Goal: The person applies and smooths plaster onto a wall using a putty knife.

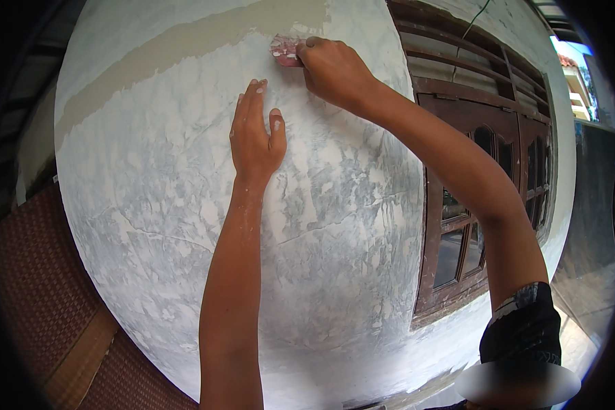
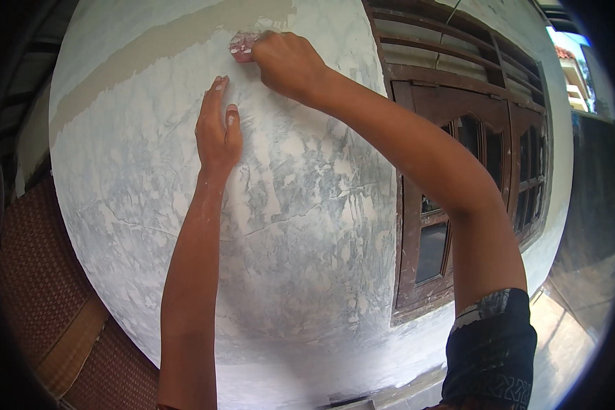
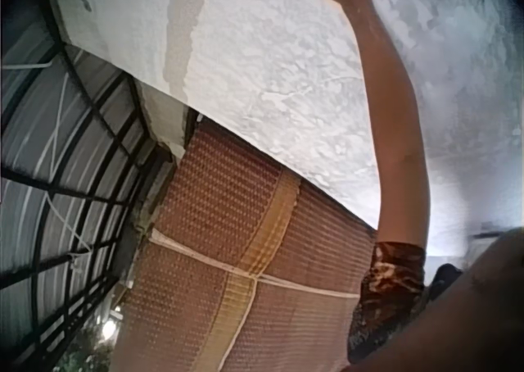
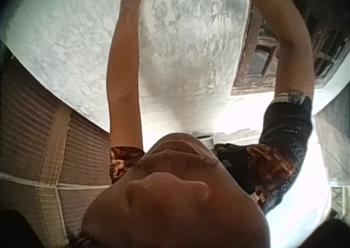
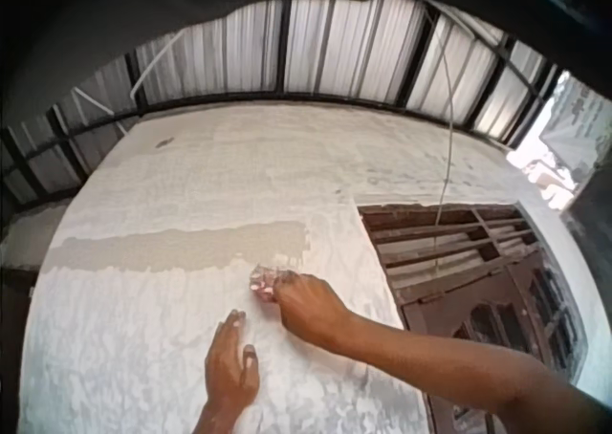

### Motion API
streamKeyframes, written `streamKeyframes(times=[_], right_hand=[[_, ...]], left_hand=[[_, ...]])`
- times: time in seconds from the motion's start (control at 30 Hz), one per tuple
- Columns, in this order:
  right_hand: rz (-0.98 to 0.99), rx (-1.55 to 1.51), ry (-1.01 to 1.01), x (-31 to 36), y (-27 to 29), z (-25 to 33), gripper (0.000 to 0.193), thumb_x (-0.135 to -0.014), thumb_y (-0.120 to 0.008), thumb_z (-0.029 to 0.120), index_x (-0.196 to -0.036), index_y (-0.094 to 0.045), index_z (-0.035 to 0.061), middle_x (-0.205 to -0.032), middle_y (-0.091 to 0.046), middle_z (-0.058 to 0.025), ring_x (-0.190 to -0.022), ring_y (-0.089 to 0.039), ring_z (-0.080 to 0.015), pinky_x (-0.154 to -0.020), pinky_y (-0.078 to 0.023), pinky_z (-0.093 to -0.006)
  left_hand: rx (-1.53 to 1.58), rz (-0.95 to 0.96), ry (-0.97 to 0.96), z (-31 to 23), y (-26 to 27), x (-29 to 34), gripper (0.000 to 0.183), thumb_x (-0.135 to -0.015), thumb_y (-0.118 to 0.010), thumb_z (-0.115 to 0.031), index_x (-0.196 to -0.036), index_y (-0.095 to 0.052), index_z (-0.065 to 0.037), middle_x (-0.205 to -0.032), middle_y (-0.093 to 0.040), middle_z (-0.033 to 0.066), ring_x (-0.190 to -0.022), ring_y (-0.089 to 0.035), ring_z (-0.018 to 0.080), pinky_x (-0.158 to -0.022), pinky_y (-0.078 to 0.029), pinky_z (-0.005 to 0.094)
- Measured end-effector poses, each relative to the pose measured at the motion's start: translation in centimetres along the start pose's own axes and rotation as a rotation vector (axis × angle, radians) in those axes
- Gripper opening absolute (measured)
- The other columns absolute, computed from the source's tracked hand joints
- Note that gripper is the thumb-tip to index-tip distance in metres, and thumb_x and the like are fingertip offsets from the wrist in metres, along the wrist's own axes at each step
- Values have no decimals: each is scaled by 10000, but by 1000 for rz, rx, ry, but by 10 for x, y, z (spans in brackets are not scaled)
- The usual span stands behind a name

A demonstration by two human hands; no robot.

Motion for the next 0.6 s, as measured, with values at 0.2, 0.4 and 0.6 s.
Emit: streamKeyframes(times=[0.2, 0.4, 0.6], right_hand=[[-125, 90, -138, -50, -2, -86, 124, -786, -600, 23, -861, -679, -36, -903, -661, -255, -818, -666, -406, -733, -542, -470], [56, 8, 20, 11, -3, -11, 157, -719, -572, -47, -844, -668, -54, -904, -655, -257, -790, -661, -423, -731, -540, -475], [-128, 111, -50, -46, 7, -64, 167, -707, -574, -52, -836, -680, -61, -850, -651, -271, -791, -656, -433, -729, -539, -485]], left_hand=[[7, -9, -19, -7, -7, -3, 455, -882, -460, -139, -1275, -550, 73, -1306, -571, 269, -1278, -504, 415, -1125, -345, 493], [-7, -1, 0, 0, 1, 0, 464, -878, -466, -144, -1281, -546, 72, -1310, -571, 267, -1276, -505, 418, -1124, -347, 495], [18, -7, -18, -6, -8, -3, 467, -880, -464, -145, -1289, -542, 68, -1314, -569, 263, -1275, -506, 417, -1128, -344, 492]])
Point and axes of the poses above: each hand's wrist, its own x-axis away from the middle knuckle, its own y-axis out of the back of the hand, z = x × y, the point moved 3 cm from there along -x, towards the middle knuckle
